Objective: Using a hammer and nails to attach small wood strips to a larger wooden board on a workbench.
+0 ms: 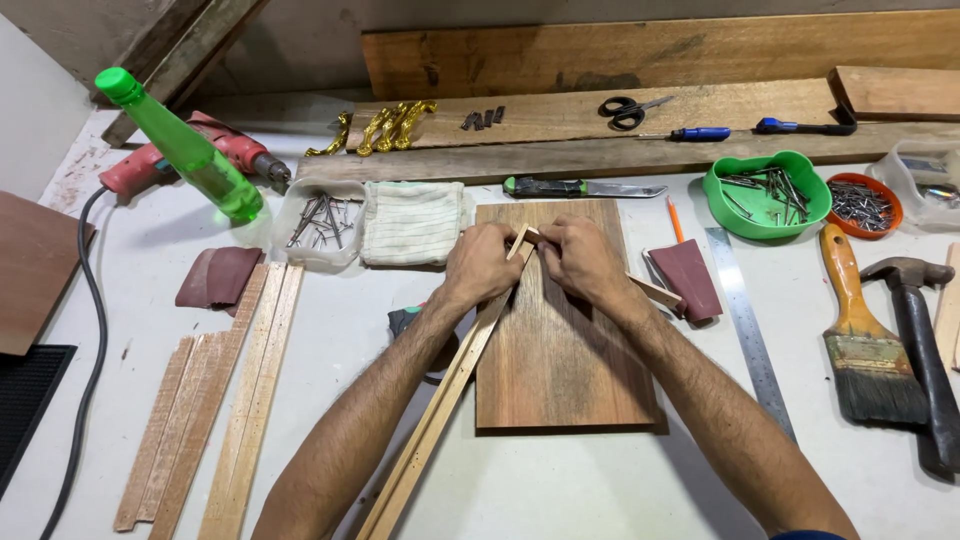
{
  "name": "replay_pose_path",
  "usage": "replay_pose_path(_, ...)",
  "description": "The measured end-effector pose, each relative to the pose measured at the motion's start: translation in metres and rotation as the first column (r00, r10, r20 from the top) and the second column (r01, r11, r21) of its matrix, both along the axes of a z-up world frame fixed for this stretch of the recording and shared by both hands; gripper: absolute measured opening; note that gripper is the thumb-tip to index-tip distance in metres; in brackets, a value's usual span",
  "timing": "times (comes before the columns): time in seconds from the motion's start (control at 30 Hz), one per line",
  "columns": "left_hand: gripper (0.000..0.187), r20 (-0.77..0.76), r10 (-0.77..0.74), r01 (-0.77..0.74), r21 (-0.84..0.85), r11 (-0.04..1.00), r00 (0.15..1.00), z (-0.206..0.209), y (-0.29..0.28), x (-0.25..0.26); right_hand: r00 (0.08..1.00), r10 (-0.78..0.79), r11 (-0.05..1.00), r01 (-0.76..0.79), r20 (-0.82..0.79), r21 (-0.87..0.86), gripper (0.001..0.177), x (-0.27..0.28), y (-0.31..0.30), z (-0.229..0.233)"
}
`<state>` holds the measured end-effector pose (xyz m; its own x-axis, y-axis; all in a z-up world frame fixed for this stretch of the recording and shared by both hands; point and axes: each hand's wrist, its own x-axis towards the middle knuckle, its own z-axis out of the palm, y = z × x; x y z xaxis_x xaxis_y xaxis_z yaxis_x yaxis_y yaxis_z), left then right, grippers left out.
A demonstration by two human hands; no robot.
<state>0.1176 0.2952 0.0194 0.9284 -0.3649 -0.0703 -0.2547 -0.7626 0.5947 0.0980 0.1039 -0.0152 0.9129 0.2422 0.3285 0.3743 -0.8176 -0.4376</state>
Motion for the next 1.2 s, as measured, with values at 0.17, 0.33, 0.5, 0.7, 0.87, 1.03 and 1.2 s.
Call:
replay_pose_path(0.17, 0.034, 0.094, -0.038, 0.044, -0.066, 0.997, 0.995, -0.013, 0.001, 0.004, 1.0, 0.002, 1.0, -0.002, -0.031, -0.029, 0.016, -0.004, 0.002, 0.007)
replay_pose_path(0.33, 0.039, 0.011, -0.006, 0.007, -0.09, 0.996, 1.0, -0.015, 0.002, 0.002, 0.999, -0.001, 1.0, 0.001, -0.034, -0.01, 0.013, -0.004, 0.005, 0.012)
replay_pose_path(0.5, 0.048, 0.147, 0.033, 0.004, -0.247, 0.969, 0.989, -0.011, -0.001, 0.004, 0.998, 0.035, 0.997, -0.038, 0.053, 0.063, 0.014, -0.008, 0.006, 0.018)
replay_pose_path(0.7, 0.034, -0.011, 0.109, -0.109, -0.191, 0.976, 0.994, -0.001, -0.009, 0.014, 1.0, 0.031, 0.998, -0.031, 0.005, 0.059, 0.017, -0.003, 0.006, 0.013)
replay_pose_path(0.87, 0.03, -0.017, 0.086, -0.087, -0.185, 0.979, 0.996, -0.012, -0.012, 0.027, 0.999, -0.022, 0.999, 0.021, -0.028, -0.039, 0.016, -0.001, 0.007, 0.012)
replay_pose_path(1.03, 0.027, 0.052, 0.069, -0.058, -0.185, 0.981, 0.996, -0.009, -0.013, 0.029, 1.0, -0.018, 0.997, 0.017, -0.005, -0.076, 0.017, 0.001, 0.006, 0.008)
replay_pose_path(1.2, 0.027, 0.119, 0.057, -0.032, -0.203, 0.979, 0.991, -0.02, -0.014, 0.028, 0.995, 0.0, 0.998, 0.006, 0.102, -0.055, 0.019, -0.002, 0.007, 0.01)
